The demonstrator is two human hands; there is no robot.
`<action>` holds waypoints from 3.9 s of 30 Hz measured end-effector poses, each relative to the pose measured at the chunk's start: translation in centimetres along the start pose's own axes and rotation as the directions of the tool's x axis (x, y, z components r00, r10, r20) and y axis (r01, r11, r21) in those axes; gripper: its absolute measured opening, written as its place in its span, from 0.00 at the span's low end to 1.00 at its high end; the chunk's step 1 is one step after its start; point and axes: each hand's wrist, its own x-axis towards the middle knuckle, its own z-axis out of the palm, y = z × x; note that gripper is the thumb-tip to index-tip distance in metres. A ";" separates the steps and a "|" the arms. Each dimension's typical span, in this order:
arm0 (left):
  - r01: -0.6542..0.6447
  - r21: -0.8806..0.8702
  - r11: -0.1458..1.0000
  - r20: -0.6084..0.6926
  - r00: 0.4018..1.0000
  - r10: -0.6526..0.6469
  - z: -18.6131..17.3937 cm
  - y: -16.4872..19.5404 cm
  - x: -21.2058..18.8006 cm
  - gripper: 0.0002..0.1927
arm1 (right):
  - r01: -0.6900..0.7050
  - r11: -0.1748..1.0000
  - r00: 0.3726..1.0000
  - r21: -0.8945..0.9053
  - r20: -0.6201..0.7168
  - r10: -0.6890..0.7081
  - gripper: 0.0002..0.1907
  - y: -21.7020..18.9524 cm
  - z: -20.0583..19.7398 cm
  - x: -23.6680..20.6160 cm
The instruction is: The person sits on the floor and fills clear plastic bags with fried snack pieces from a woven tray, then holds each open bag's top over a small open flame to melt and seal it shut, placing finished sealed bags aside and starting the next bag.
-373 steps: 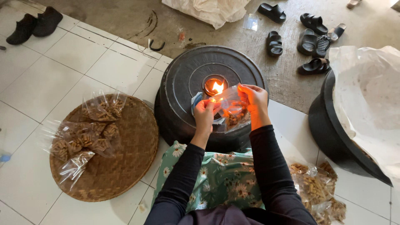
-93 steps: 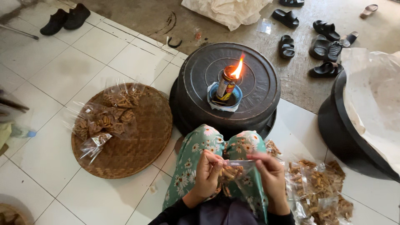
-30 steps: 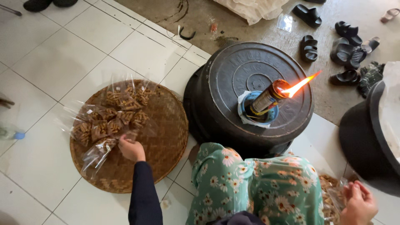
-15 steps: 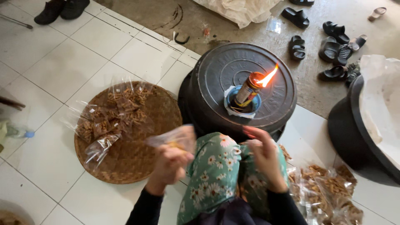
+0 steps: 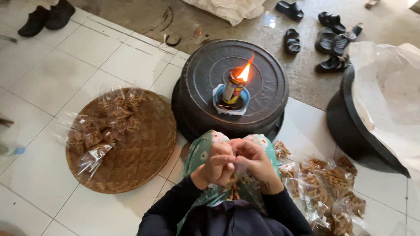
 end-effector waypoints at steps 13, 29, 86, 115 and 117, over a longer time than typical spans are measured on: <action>0.422 -0.156 0.893 -0.351 0.821 -0.450 1.3 1.9 1.8 0.50 | 0.241 0.964 0.891 0.111 -0.419 -0.175 0.06 -0.2 -1.7 -3.3; 0.741 -0.227 0.633 -0.376 0.533 -0.758 2.5 2.8 0.4 0.07 | 0.254 0.966 0.792 0.049 -0.584 -0.179 0.05 -0.5 -2.2 -3.9; 0.547 0.690 0.474 0.167 0.517 -0.839 -1.1 -1.3 1.6 0.12 | 0.042 0.403 0.997 -0.914 0.066 0.045 0.05 -4.5 -2.8 3.1; 0.540 0.647 0.538 0.139 0.609 -0.780 -2.8 2.2 -1.3 0.08 | 0.141 0.402 0.981 -0.905 0.183 0.069 0.04 0.8 -3.9 1.0; 0.557 0.640 0.529 0.143 0.590 -0.794 -3.2 2.6 -1.2 0.08 | 0.117 0.387 0.986 -0.914 0.153 0.062 0.04 0.7 -3.9 0.6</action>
